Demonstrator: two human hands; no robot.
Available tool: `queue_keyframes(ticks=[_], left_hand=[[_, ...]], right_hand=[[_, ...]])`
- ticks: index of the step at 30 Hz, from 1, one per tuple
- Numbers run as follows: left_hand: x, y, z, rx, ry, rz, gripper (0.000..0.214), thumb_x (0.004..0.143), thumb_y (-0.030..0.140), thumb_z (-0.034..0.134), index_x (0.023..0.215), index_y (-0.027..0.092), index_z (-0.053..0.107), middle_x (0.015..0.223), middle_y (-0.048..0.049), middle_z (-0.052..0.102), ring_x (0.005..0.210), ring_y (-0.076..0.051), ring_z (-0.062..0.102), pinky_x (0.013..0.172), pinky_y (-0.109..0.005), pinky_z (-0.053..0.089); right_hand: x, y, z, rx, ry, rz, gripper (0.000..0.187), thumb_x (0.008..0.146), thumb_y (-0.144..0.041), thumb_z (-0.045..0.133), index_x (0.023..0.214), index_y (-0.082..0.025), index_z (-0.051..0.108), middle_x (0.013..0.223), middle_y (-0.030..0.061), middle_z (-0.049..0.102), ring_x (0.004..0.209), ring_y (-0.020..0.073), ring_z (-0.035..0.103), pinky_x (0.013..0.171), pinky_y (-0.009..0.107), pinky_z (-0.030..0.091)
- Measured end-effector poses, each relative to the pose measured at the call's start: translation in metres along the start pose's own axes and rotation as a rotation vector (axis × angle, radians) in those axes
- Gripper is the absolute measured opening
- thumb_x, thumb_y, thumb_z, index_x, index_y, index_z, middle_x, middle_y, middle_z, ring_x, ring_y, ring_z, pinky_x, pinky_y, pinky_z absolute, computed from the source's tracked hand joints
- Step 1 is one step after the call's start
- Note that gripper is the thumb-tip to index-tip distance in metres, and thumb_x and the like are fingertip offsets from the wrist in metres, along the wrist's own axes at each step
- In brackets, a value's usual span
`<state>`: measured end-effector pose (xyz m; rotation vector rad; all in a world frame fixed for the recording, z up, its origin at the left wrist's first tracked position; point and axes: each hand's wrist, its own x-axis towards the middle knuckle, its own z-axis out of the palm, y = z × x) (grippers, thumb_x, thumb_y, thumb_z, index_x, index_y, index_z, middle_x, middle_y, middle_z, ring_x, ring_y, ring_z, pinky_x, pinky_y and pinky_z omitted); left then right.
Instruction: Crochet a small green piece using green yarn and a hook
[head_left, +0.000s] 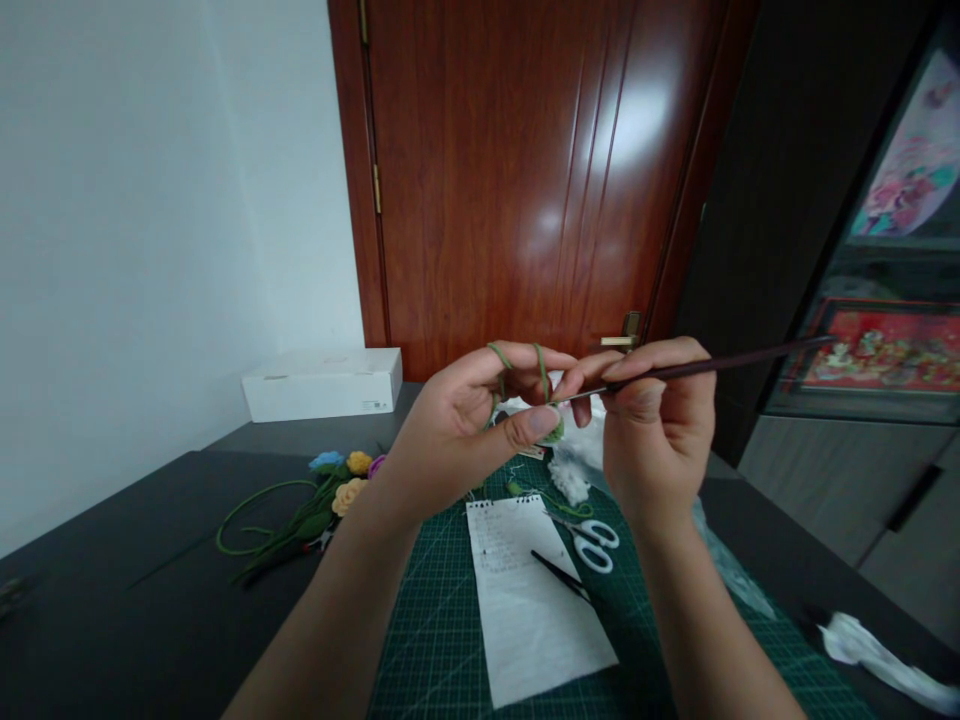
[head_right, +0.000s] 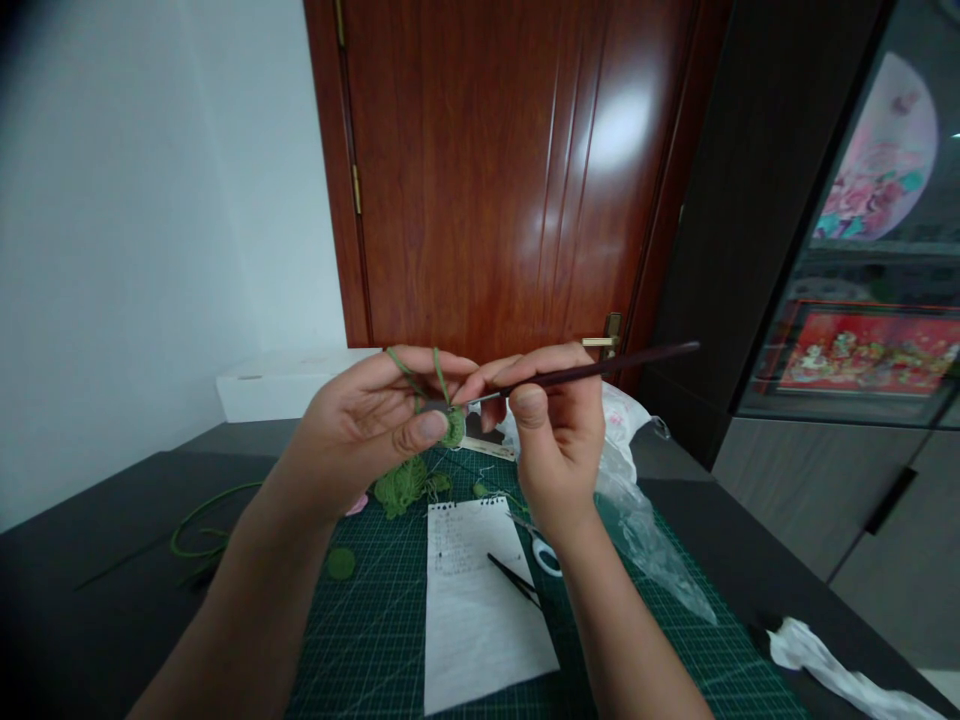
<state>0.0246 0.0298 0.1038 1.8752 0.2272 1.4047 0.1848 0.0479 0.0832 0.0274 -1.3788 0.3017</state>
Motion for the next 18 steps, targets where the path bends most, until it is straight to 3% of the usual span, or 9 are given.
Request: queue_keyframes(ticks=[6,11,18], left_hand=[[-0.0017,0.0034,0.0011,0.025,-0.011,0.0,0.028,0.086,0.02,0.079,0.113,0.017,0.073,0.115,-0.0098,0.073,0.105,-0.022,0.068,0.094,-0.034,0.056],[-0.0016,0.0019,0.0008,0.011,-0.053,-0.013,0.032,0.087,0.02,0.078,0.118,0.018,0.07,0.118,-0.0105,0.073,0.105,-0.023,0.069,0.094,-0.035,0.057],[-0.0018,0.0034,-0.0003,0.032,-0.042,-0.005,0.03,0.086,0.019,0.078,0.115,0.018,0.072,0.109,-0.0084,0.073,0.104,-0.022,0.068,0.093,-0.034,0.056]], right_hand=[[-0.0012,-0.0027,0.0002,-0.005,0.004,0.04,0.012,0.099,-0.037,0.064,0.097,-0.025,0.061,0.08,-0.0001,0.07,0.074,0.019,0.071,0.061,0.033,0.059],[-0.0024,-0.005,0.0017,0.011,0.006,0.063,0.012,0.099,-0.037,0.064,0.098,-0.026,0.062,0.081,0.0002,0.071,0.064,0.0172,0.068,0.055,0.031,0.057],[-0.0015,-0.0032,0.0009,-0.015,0.009,0.047,0.015,0.099,-0.039,0.065,0.095,-0.025,0.061,0.079,0.0007,0.071,0.072,0.019,0.071,0.049,0.027,0.049]])
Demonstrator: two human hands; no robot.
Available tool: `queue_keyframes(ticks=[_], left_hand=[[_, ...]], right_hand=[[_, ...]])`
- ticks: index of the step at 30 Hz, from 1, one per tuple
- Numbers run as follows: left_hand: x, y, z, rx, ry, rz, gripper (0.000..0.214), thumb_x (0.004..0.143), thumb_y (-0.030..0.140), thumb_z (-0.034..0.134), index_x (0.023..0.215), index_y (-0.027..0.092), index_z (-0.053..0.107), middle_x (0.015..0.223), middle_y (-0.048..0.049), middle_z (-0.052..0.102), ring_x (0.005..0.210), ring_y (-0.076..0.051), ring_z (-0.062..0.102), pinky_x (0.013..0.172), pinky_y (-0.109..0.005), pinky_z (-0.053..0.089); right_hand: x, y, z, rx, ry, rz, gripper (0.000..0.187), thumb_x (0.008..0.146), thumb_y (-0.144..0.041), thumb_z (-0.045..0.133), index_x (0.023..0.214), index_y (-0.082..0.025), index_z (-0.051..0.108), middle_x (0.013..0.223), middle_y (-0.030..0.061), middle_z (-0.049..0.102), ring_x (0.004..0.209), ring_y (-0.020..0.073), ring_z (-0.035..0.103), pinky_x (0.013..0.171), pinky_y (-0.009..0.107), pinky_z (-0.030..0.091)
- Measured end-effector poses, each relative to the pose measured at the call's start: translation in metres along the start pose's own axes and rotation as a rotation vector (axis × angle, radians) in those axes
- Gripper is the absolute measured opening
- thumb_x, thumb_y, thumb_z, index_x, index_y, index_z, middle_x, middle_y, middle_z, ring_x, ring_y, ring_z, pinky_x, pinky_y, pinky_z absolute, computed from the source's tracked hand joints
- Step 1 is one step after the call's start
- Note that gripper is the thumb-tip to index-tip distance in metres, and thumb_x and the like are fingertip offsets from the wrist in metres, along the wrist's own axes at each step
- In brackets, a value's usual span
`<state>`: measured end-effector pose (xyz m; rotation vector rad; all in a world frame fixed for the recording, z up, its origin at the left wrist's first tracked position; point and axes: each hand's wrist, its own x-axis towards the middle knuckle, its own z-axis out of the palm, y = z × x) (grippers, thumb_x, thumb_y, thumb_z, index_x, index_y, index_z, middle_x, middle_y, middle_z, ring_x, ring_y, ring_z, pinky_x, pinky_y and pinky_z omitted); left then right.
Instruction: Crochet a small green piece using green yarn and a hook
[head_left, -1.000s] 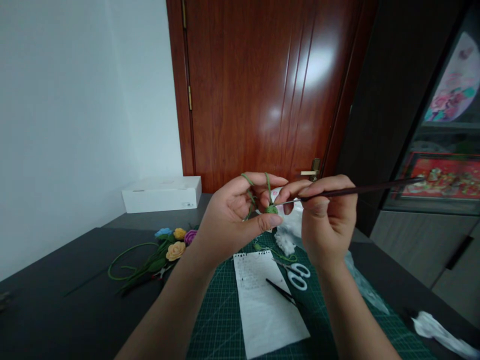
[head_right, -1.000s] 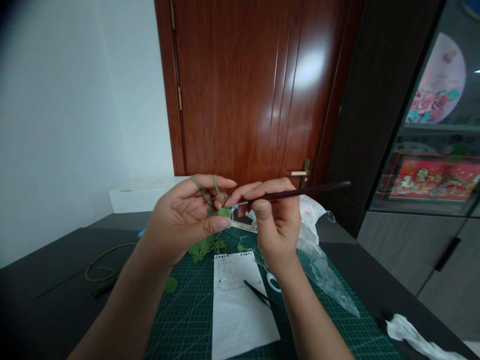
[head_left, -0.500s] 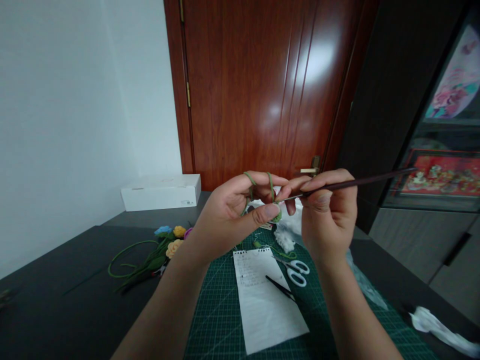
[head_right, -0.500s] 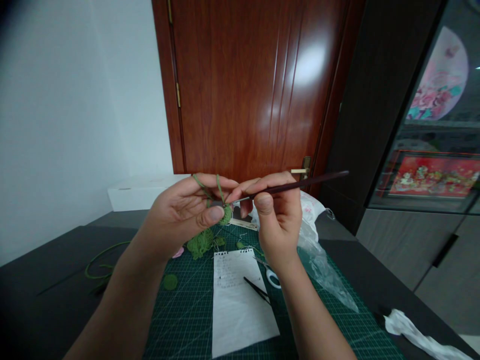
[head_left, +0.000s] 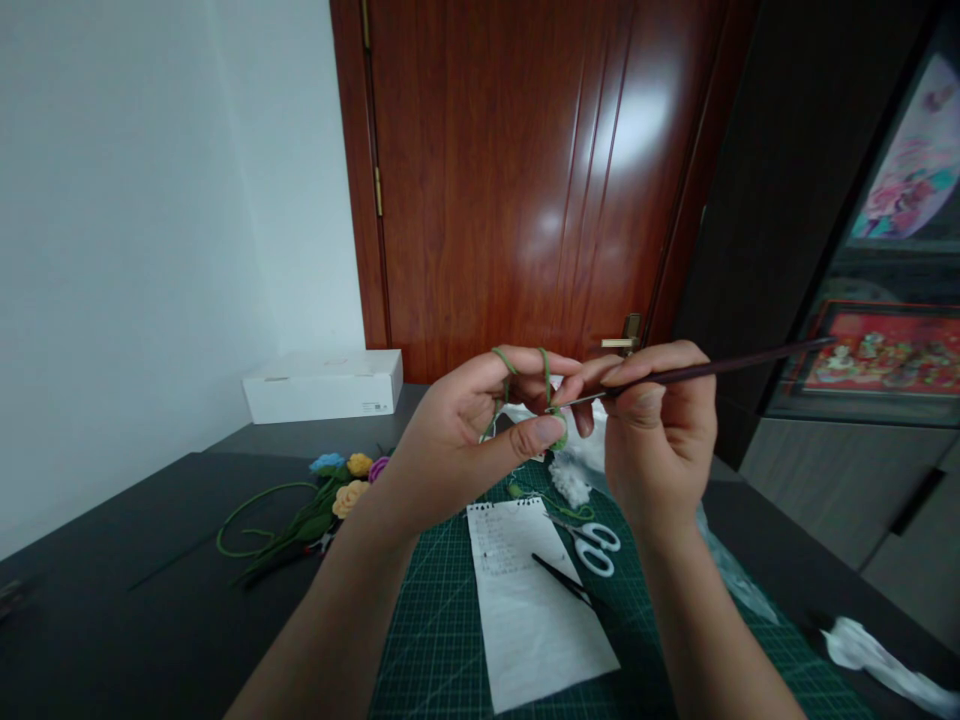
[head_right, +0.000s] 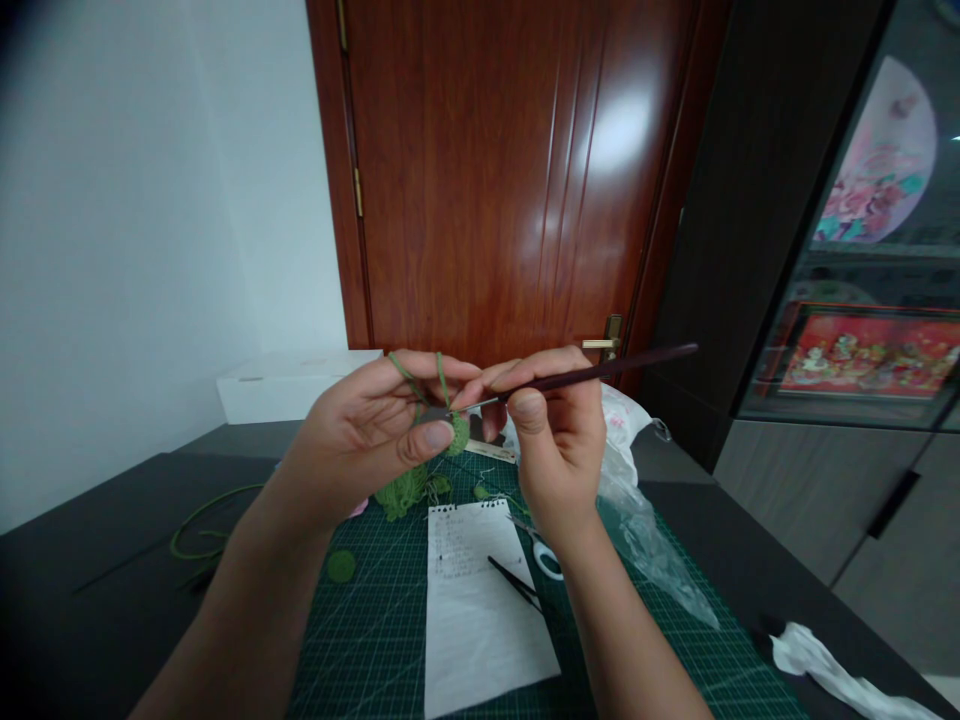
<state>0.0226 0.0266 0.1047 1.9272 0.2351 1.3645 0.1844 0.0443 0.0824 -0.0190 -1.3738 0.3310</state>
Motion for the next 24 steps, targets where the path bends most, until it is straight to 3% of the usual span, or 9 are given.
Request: queue_keyframes(ticks=[8,12,19,24], left_hand=[[0.0004,-0.0029,-0.0002,-0.065,0.028,-0.006,0.041,0.08,0.013,0.082,0.119,0.017,0.07,0.109,-0.0072,0.072,0.106,-0.02,0.068,0.092,-0.03,0.056],[0.0004,-0.003,-0.0002,-0.137,0.03,-0.058,0.048,0.075,0.01,0.085,0.12,0.016,0.068,0.103,-0.0066,0.072,0.097,-0.019,0.071,0.087,-0.029,0.059],[0.0026,-0.0046,0.0024,-0.214,0.12,-0.05,0.04,0.073,0.009,0.086,0.11,0.015,0.072,0.094,-0.0044,0.07,0.077,-0.016,0.069,0.066,-0.028,0.065],[0.0042,-0.0057,0.0019,-0.256,0.12,-0.033,0.037,0.071,0.008,0.088,0.104,0.015,0.074,0.089,-0.0023,0.069,0.067,-0.012,0.067,0.057,-0.023,0.063]], right_hand=[[0.0008,-0.0023,0.0002,0.022,-0.006,-0.025,0.012,0.101,-0.034,0.063,0.097,-0.023,0.062,0.082,0.0012,0.074,0.06,0.014,0.065,0.049,0.026,0.048],[0.0003,-0.0039,0.0007,-0.009,0.011,0.006,0.015,0.101,-0.038,0.063,0.096,-0.025,0.059,0.08,0.0005,0.073,0.062,0.0151,0.067,0.049,0.026,0.049],[0.0006,-0.0034,0.0004,0.004,0.002,-0.003,0.014,0.1,-0.037,0.063,0.097,-0.024,0.06,0.081,0.001,0.075,0.057,0.0136,0.063,0.048,0.026,0.047],[0.0007,-0.0049,0.0013,-0.008,0.024,0.023,0.016,0.1,-0.04,0.063,0.095,-0.025,0.059,0.078,-0.0003,0.073,0.056,0.0137,0.062,0.046,0.025,0.046]])
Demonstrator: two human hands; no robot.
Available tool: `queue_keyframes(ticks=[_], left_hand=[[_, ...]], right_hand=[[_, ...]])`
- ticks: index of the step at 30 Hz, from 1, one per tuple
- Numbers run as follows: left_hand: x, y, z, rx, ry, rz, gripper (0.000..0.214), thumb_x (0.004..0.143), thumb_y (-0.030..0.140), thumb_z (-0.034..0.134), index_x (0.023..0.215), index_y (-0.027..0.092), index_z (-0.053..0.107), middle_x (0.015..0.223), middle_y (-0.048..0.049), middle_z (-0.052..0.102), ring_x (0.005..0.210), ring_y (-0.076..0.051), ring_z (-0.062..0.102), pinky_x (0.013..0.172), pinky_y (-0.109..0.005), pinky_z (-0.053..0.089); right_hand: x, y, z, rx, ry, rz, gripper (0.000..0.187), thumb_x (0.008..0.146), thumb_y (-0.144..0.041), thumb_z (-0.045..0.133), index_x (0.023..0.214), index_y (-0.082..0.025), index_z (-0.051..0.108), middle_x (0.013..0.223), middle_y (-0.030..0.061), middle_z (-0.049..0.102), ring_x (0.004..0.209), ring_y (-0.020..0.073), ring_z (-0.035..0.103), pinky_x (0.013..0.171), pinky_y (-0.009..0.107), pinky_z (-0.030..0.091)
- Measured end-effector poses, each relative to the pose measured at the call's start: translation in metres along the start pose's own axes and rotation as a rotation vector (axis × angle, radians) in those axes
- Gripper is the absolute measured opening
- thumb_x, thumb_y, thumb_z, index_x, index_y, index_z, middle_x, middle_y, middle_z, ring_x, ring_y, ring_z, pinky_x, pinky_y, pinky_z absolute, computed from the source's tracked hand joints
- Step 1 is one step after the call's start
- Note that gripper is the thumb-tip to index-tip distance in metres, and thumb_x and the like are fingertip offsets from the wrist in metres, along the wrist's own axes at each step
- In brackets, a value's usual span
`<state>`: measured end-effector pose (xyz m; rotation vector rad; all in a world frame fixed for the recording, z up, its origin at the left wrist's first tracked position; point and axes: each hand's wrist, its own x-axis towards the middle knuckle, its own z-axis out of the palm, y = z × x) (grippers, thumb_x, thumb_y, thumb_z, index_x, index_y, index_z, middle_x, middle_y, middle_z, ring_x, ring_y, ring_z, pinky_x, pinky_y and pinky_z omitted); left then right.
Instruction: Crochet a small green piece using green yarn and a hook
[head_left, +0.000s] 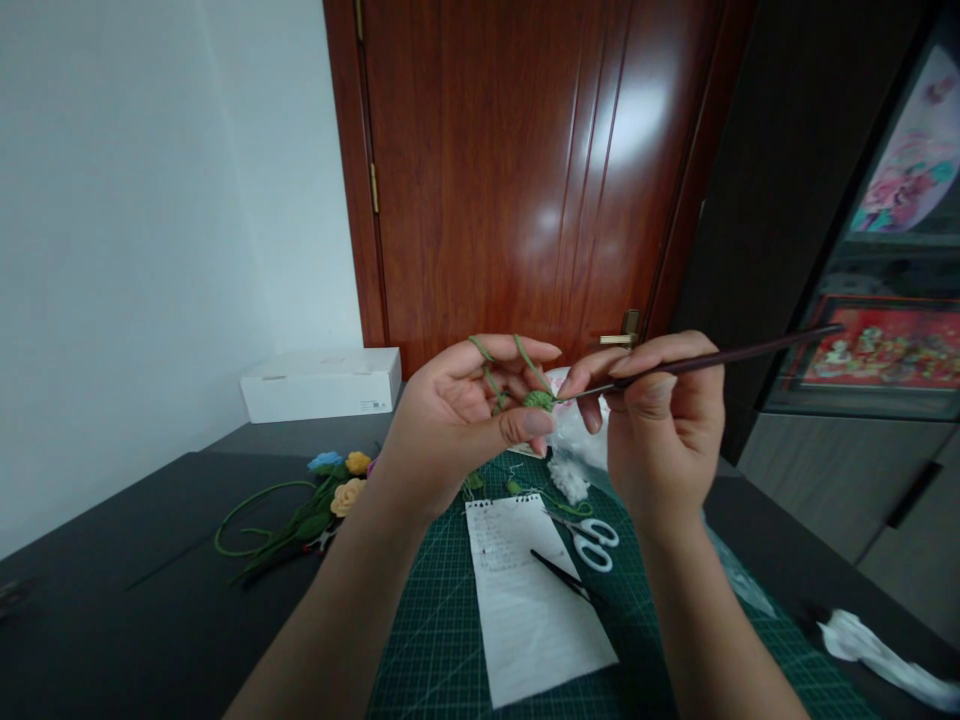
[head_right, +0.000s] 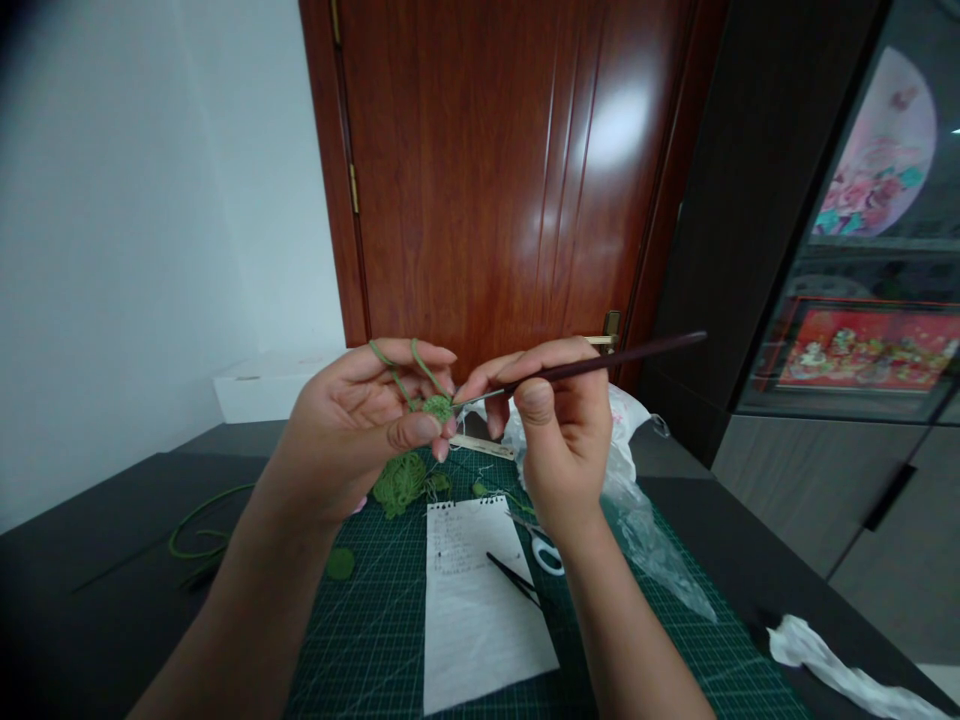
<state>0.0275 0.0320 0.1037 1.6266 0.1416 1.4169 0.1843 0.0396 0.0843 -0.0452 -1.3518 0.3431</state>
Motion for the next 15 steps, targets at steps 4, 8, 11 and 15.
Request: queue_keyframes(ticks=[4,8,11,15], left_hand=[[-0.0004,-0.0013,-0.0013,-0.019,-0.009,-0.026,0.032,0.069,0.009,0.091,0.095,0.014,0.072,0.085,-0.0015,0.069,0.063,-0.012,0.068,0.056,-0.022,0.063],[-0.0015,-0.0032,-0.0015,-0.013,-0.033,-0.041,0.03,0.07,0.01,0.09,0.089,0.013,0.068,0.087,-0.0009,0.067,0.063,-0.012,0.071,0.057,-0.024,0.063],[-0.0015,-0.0036,-0.0008,0.005,-0.047,-0.054,0.032,0.069,0.013,0.092,0.089,0.014,0.066,0.085,-0.0004,0.067,0.062,-0.013,0.071,0.056,-0.025,0.063],[-0.0006,-0.0024,0.0,0.057,-0.047,-0.08,0.034,0.069,0.018,0.093,0.088,0.014,0.065,0.08,0.001,0.066,0.059,-0.012,0.069,0.055,-0.023,0.061]], right_hand=[[0.0003,-0.0002,0.0003,0.039,0.003,0.018,0.015,0.1,-0.038,0.063,0.095,-0.025,0.058,0.078,0.0006,0.074,0.059,0.0142,0.064,0.046,0.025,0.045],[0.0009,0.0004,0.0005,0.062,-0.006,0.026,0.015,0.1,-0.037,0.062,0.094,-0.024,0.058,0.079,0.0012,0.075,0.056,0.0131,0.061,0.046,0.024,0.043],[0.0011,0.0004,0.0011,0.041,-0.005,0.034,0.017,0.1,-0.04,0.062,0.094,-0.025,0.057,0.077,0.0003,0.075,0.055,0.0129,0.061,0.045,0.024,0.043],[0.0011,0.0001,0.0015,0.047,-0.021,0.032,0.018,0.1,-0.041,0.062,0.093,-0.025,0.056,0.078,0.0001,0.074,0.055,0.0125,0.061,0.046,0.024,0.044]])
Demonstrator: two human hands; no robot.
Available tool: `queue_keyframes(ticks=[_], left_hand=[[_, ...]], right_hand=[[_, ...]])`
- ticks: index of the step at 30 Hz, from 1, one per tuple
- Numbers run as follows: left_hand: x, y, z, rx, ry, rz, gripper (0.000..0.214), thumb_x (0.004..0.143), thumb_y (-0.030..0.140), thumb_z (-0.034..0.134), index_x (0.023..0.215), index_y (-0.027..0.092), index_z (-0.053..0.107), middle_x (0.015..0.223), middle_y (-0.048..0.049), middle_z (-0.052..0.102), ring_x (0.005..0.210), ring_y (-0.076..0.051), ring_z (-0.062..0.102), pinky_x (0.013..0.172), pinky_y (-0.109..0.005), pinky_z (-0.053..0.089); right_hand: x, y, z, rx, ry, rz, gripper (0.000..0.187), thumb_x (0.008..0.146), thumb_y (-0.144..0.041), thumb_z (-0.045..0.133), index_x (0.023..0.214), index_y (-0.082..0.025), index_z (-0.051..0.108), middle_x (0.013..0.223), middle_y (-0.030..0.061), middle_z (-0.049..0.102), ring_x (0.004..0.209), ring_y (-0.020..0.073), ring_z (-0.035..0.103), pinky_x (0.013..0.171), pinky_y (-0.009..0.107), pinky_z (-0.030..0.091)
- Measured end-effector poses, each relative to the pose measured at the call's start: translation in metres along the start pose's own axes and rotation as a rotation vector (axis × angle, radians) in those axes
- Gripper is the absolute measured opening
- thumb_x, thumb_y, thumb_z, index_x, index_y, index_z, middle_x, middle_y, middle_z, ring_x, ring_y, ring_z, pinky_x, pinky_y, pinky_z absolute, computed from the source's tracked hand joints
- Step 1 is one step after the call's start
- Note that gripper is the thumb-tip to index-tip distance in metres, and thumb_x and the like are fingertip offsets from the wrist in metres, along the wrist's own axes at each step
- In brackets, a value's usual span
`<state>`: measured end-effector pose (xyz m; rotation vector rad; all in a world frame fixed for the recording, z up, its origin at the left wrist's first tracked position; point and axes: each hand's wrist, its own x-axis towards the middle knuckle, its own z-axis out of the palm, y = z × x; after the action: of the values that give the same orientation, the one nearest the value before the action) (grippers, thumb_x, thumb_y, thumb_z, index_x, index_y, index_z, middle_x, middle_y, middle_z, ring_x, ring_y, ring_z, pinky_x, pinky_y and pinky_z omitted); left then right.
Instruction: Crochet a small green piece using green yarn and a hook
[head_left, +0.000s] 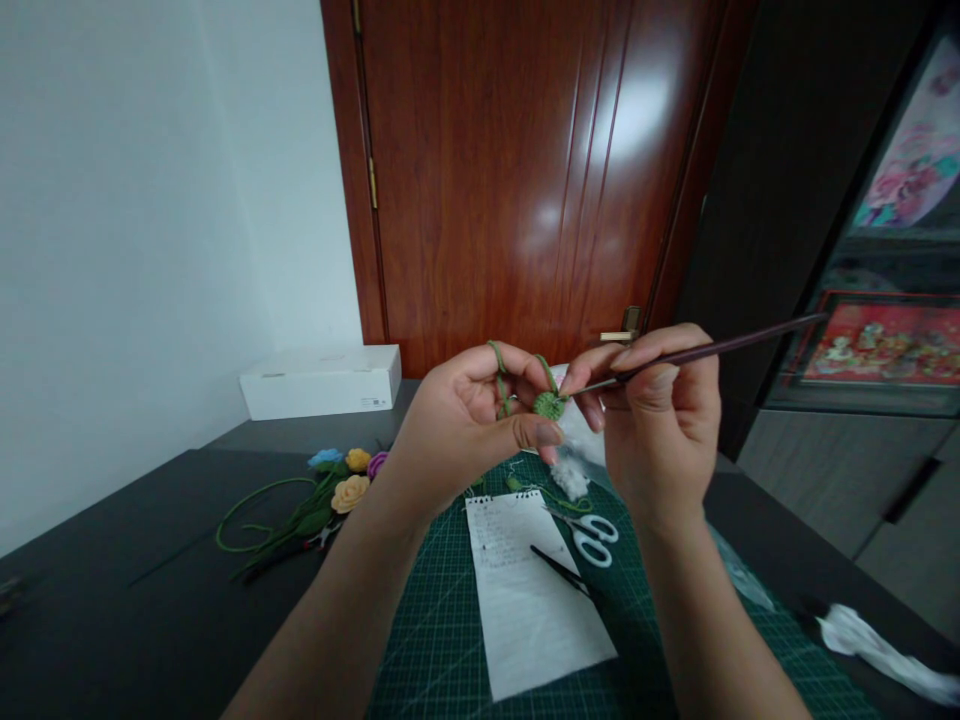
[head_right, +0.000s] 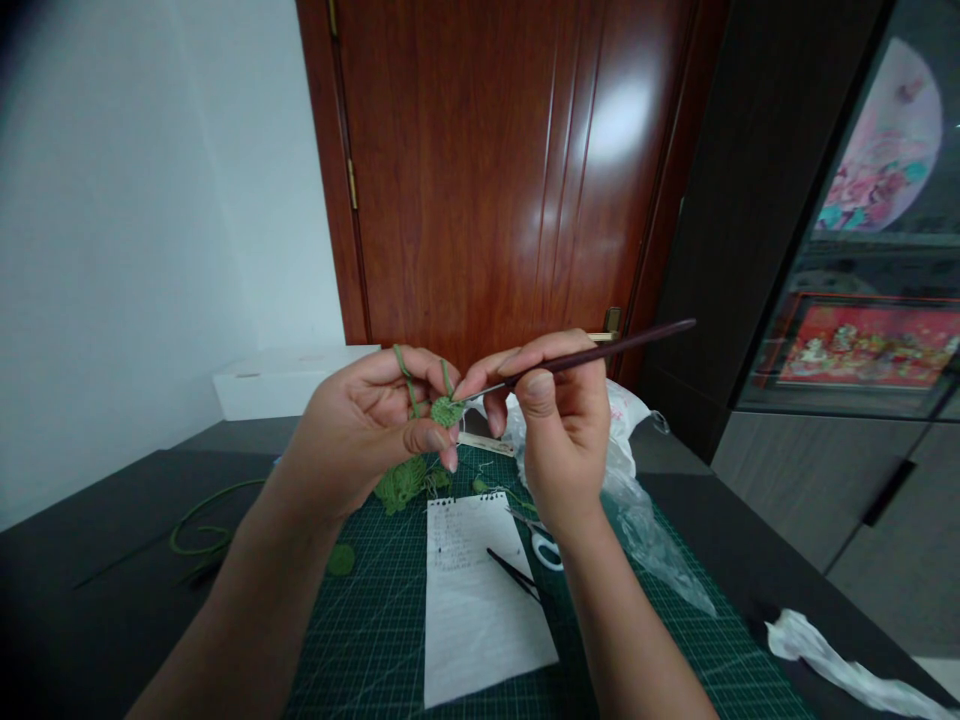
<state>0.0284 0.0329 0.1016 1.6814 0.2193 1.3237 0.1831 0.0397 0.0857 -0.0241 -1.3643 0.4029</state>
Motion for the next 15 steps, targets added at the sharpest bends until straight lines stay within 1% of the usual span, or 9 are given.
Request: queue_keyframes(ticks=[3,5,7,10,15], left_hand=[[0.0004,-0.0002,0.0001,0.003,-0.014,-0.032,0.035,0.068,0.019,0.094,0.086,0.015,0.065,0.078,0.0018,0.065,0.055,-0.011,0.067,0.051,-0.021,0.058],[0.0004,-0.0015,0.0003,-0.012,-0.021,-0.039,0.035,0.066,0.018,0.094,0.086,0.015,0.065,0.078,0.0016,0.065,0.057,-0.011,0.066,0.051,-0.021,0.058],[0.0005,-0.0028,0.0007,-0.017,-0.035,-0.034,0.035,0.066,0.016,0.094,0.086,0.015,0.065,0.078,0.0009,0.066,0.06,-0.011,0.065,0.052,-0.022,0.059],[0.0009,-0.0034,0.0018,-0.036,-0.095,-0.028,0.032,0.07,0.013,0.091,0.087,0.015,0.065,0.077,-0.0005,0.069,0.063,-0.013,0.067,0.056,-0.023,0.06],[0.002,-0.0004,0.0042,-0.048,-0.145,-0.056,0.029,0.074,0.018,0.089,0.084,0.016,0.062,0.082,-0.0029,0.071,0.067,-0.016,0.07,0.06,-0.028,0.063]], right_hand=[[-0.0002,-0.0006,0.0,0.013,-0.009,0.011,0.017,0.101,-0.04,0.062,0.094,-0.025,0.056,0.078,-0.0007,0.073,0.053,0.0118,0.059,0.045,0.023,0.044],[-0.0003,-0.001,0.0001,0.023,-0.01,0.022,0.017,0.101,-0.04,0.062,0.094,-0.025,0.056,0.077,-0.0011,0.072,0.053,0.0117,0.058,0.045,0.023,0.043],[-0.0005,-0.0014,0.0002,0.037,-0.014,0.03,0.016,0.101,-0.039,0.062,0.095,-0.025,0.056,0.078,-0.0009,0.073,0.052,0.0118,0.057,0.044,0.023,0.044],[-0.0008,-0.002,0.0004,0.073,-0.036,0.038,0.014,0.101,-0.036,0.061,0.096,-0.025,0.056,0.081,-0.0001,0.074,0.049,0.0109,0.056,0.044,0.024,0.045],[-0.0017,-0.0028,0.0009,0.072,-0.029,0.072,0.017,0.101,-0.04,0.061,0.095,-0.025,0.054,0.081,-0.0011,0.074,0.046,0.0099,0.057,0.041,0.023,0.046]])
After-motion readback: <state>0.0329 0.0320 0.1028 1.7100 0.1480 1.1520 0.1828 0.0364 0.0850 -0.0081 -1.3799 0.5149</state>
